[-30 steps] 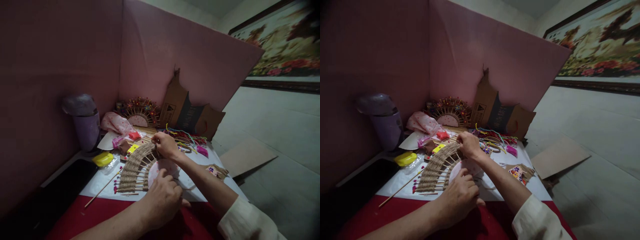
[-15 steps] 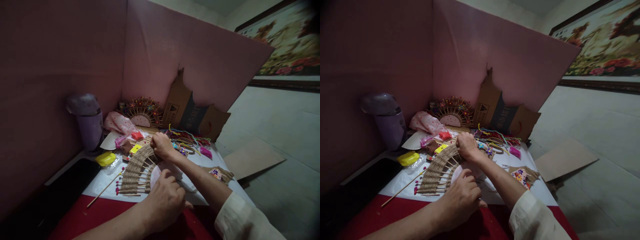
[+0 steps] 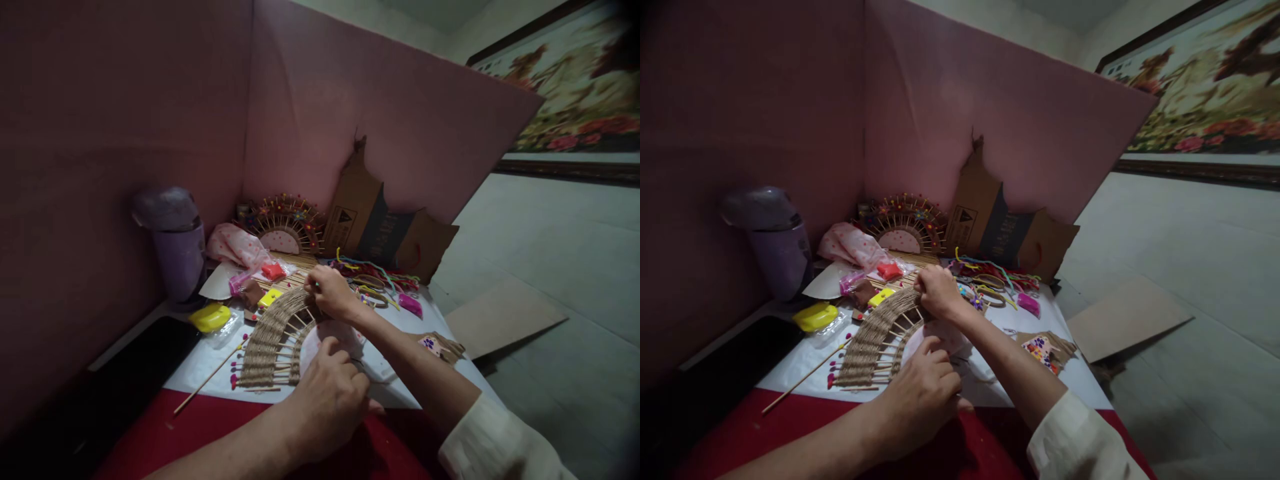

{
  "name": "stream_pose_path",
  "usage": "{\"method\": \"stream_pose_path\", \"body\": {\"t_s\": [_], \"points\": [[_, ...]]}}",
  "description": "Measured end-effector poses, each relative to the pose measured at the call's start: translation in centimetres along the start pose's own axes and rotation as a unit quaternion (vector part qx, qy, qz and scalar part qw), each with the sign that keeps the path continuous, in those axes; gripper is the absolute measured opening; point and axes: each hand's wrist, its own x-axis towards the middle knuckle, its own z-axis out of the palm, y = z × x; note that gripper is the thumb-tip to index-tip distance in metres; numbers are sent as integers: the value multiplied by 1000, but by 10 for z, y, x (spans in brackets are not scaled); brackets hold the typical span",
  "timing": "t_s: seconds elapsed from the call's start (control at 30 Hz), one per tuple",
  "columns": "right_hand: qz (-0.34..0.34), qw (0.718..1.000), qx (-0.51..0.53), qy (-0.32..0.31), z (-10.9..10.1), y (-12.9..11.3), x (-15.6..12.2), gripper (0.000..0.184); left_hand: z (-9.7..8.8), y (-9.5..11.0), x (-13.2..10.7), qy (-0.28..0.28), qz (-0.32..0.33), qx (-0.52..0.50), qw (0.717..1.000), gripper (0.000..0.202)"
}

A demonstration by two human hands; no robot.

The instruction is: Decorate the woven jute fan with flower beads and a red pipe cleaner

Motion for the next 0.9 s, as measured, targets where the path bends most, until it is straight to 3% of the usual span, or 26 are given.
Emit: {"method": "stream_pose_path", "body": {"t_s": [0.23, 0.5, 0.9], "points": [[-28, 998, -50, -36, 2, -5, -13, 5, -1, 1, -1, -1, -1, -9, 1000, 30], [-39, 990, -133, -29, 1, -14, -11, 17, -4, 1, 1, -28, -17, -6, 999, 29], [-20, 998, -23, 46, -10, -7, -10, 9, -3, 1, 1, -29, -18, -11, 999, 28]]}}
